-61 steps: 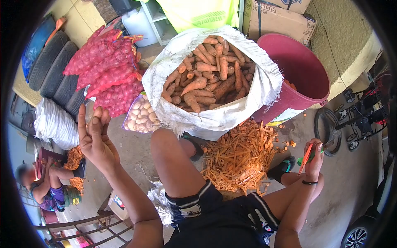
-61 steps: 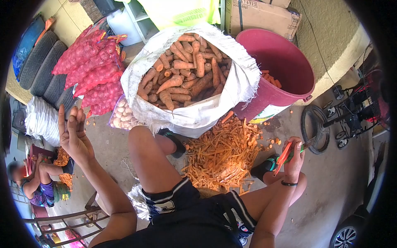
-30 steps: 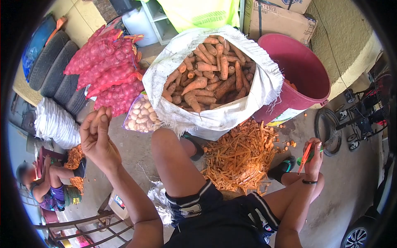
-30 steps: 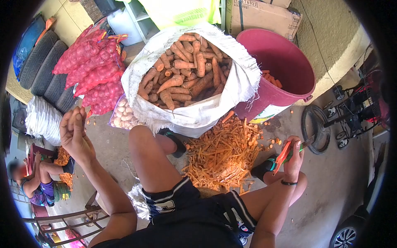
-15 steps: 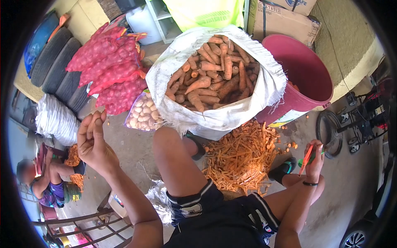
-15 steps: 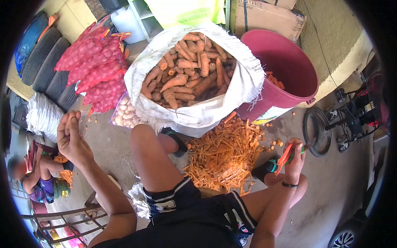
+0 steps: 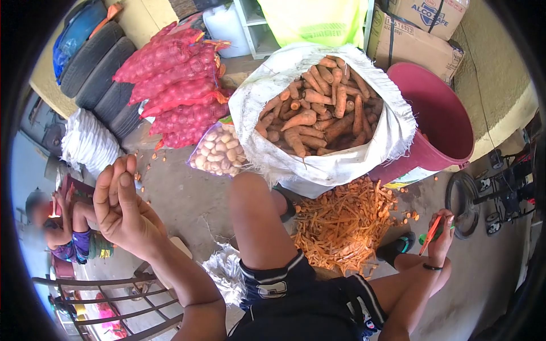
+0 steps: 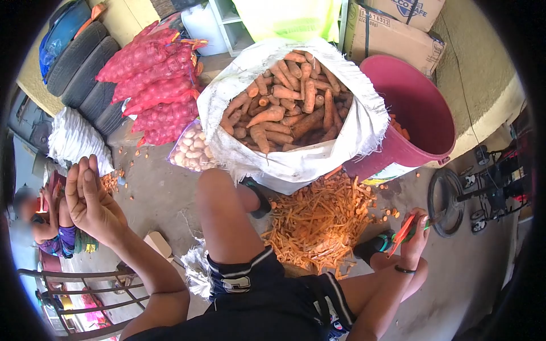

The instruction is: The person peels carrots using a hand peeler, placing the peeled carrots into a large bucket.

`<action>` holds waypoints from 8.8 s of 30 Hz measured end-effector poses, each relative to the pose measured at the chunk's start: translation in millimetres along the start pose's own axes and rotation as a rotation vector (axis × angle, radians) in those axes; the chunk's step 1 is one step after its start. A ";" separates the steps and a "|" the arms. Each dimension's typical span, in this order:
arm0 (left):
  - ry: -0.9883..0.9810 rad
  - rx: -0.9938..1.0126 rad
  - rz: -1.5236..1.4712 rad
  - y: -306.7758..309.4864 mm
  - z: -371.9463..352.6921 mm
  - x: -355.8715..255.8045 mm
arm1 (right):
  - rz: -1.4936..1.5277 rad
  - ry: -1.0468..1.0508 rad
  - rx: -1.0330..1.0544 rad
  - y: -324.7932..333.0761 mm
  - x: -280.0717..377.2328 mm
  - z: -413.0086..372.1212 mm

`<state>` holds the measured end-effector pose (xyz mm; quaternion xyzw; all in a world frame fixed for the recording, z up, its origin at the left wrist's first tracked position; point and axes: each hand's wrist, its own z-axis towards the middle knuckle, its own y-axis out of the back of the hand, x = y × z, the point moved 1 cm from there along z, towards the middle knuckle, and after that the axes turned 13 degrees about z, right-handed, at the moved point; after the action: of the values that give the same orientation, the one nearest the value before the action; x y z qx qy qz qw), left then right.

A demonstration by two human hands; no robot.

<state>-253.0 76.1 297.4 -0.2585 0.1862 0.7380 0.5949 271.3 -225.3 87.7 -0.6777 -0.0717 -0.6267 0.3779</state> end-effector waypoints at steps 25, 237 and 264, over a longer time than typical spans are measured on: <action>-0.044 -0.009 0.093 -6.4 2.0 -8.5 | -0.016 -0.003 -0.012 -2.4 1.9 -1.6; 0.007 -0.026 0.674 84.2 18.0 -73.5 | 0.403 -0.011 1.350 -587.9 20.9 -155.9; 0.053 0.070 0.548 92.0 13.9 -74.4 | 0.332 0.246 1.327 -579.0 17.4 -149.3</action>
<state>-333.1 5.5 350.3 -0.1970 0.2903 0.8574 0.3764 -174.3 85.9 337.4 -0.2293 -0.2919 -0.4565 0.8086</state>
